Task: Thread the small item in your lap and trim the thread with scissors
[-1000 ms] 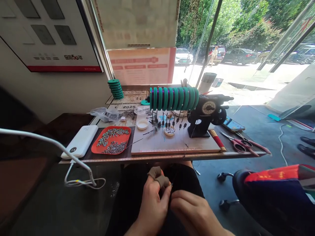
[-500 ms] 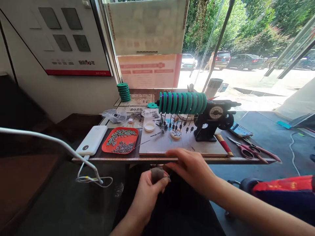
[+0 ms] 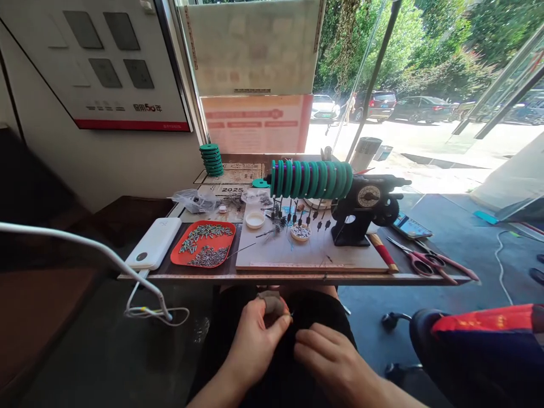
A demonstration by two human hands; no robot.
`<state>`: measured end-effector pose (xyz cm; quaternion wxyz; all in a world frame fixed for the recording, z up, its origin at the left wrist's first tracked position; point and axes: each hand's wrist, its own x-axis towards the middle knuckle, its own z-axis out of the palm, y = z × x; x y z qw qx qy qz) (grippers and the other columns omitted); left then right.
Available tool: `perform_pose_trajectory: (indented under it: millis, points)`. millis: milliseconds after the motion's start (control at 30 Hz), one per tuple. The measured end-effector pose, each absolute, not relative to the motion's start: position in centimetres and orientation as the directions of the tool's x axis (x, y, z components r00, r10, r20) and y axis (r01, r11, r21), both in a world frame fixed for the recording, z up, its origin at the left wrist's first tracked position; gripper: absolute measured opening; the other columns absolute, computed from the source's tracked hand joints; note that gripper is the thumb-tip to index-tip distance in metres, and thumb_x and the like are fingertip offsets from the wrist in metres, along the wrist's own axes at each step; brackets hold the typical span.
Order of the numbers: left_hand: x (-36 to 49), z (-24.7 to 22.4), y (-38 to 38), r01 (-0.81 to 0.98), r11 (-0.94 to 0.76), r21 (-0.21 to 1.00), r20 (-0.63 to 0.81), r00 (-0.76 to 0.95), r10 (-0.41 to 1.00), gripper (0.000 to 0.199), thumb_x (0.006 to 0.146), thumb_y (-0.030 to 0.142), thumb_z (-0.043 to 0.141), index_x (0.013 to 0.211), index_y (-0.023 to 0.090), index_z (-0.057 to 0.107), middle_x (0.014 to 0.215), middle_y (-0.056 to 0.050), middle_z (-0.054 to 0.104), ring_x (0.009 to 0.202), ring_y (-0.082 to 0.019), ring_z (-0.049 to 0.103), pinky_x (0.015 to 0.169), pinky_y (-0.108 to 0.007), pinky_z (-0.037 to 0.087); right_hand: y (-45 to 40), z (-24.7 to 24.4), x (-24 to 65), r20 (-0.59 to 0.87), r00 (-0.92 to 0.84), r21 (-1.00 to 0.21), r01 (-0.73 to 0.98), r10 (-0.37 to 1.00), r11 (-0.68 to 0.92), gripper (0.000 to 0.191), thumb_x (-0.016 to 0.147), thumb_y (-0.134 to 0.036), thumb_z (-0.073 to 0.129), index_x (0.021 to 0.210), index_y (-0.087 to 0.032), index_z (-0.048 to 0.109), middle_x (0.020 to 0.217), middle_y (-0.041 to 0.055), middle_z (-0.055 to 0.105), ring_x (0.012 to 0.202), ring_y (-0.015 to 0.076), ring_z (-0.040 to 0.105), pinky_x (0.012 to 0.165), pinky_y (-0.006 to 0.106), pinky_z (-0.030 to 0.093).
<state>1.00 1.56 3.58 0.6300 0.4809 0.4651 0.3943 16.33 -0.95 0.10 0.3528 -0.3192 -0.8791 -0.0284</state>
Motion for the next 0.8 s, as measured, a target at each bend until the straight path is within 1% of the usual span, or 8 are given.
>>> perform_pose_trajectory:
  millis: [100,167,333,433,500,600,667,800]
  points:
    - [1.0,2.3,1.1,0.405,-0.35,0.845,0.291,0.201,0.935,0.009,0.077,0.01,0.052,0.072,0.014,0.059,0.083,-0.005,0.056,0.08,-0.015,0.052,0.071,-0.025,0.041,-0.7,2.5,15.5,0.49,-0.511,-0.545,0.453,0.706,0.706,0.023,0.079,-0.019,0.035,0.071,-0.015,0.056,0.074,-0.0031,0.059,0.073,-0.0067,0.045,0.067,0.003,0.034]
    - [0.9,1.2,1.1,0.554,-0.554,0.621,0.588,0.139,0.797,0.015,0.078,0.006,0.049,0.086,0.014,0.059,0.092,-0.007,0.054,0.086,-0.015,0.051,0.075,-0.026,0.043,1.2,5.4,14.6,0.14,-0.438,-0.835,0.43,0.888,0.343,0.027,0.079,-0.03,0.038,0.073,-0.014,0.059,0.071,-0.0036,0.06,0.065,-0.0094,0.047,0.061,0.0,0.034]
    - [0.5,1.1,1.4,0.674,-0.695,0.249,0.837,0.212,0.505,0.029,0.075,0.001,0.053,0.1,0.014,0.057,0.094,-0.009,0.054,0.085,-0.017,0.051,0.073,-0.027,0.044,7.1,10.4,12.0,-0.321,-0.435,-0.906,0.4,0.841,-0.139,0.028,0.073,-0.033,0.045,0.083,-0.008,0.054,0.064,-0.0016,0.057,0.045,-0.0076,0.038,0.045,0.005,0.031]
    - [0.2,2.8,1.6,0.462,-0.62,0.634,0.626,0.165,0.763,0.019,0.076,0.006,0.053,0.088,0.016,0.063,0.082,-0.006,0.059,0.078,-0.016,0.052,0.071,-0.026,0.043,6.9,9.6,12.4,-0.298,-0.421,-0.895,0.435,0.856,-0.098,0.029,0.071,-0.035,0.048,0.082,-0.01,0.056,0.064,-0.0019,0.057,0.046,-0.0075,0.038,0.046,0.006,0.03]
    - [0.2,3.8,1.8,0.055,-0.112,0.992,0.105,0.122,0.987,0.006,0.073,0.01,0.058,0.072,0.014,0.063,0.071,-0.003,0.057,0.069,-0.012,0.051,0.063,-0.021,0.041,5.1,8.0,13.8,-0.089,-0.327,-0.868,0.489,0.941,0.088,0.026,0.073,-0.035,0.046,0.084,-0.015,0.057,0.072,-0.0024,0.059,0.055,-0.0081,0.041,0.054,0.005,0.03]
    - [0.3,4.3,2.3,-0.406,0.581,0.705,-0.471,0.345,0.812,0.006,0.059,0.009,0.066,0.062,0.009,0.06,0.064,-0.002,0.054,0.057,-0.006,0.045,0.049,-0.015,0.034,2.5,5.2,16.4,0.639,-0.465,-0.243,0.634,0.612,0.735,0.015,0.075,-0.023,0.045,0.079,-0.021,0.06,0.073,-0.0044,0.06,0.064,-0.0058,0.04,0.064,0.011,0.025]
    - [0.4,4.1,2.7,-0.444,0.687,0.575,-0.543,0.421,0.727,0.01,0.054,0.007,0.067,0.062,0.007,0.061,0.065,-0.003,0.055,0.056,-0.005,0.046,0.048,-0.014,0.033,1.8,3.8,17.3,0.667,-0.645,0.119,0.587,0.373,0.801,0.017,0.071,-0.023,0.051,0.087,-0.022,0.059,0.071,-0.0039,0.058,0.066,-0.003,0.037,0.066,0.016,0.022]
    - [0.6,3.7,2.8,-0.447,0.703,0.553,-0.548,0.441,0.711,0.012,0.052,0.009,0.069,0.061,0.007,0.061,0.065,-0.002,0.052,0.056,-0.004,0.044,0.047,-0.013,0.031,2.0,2.3,17.1,0.641,-0.683,0.173,0.572,0.35,0.802,0.016,0.071,-0.025,0.051,0.085,-0.02,0.057,0.067,-0.0025,0.053,0.065,-0.0013,0.033,0.068,0.017,0.019]
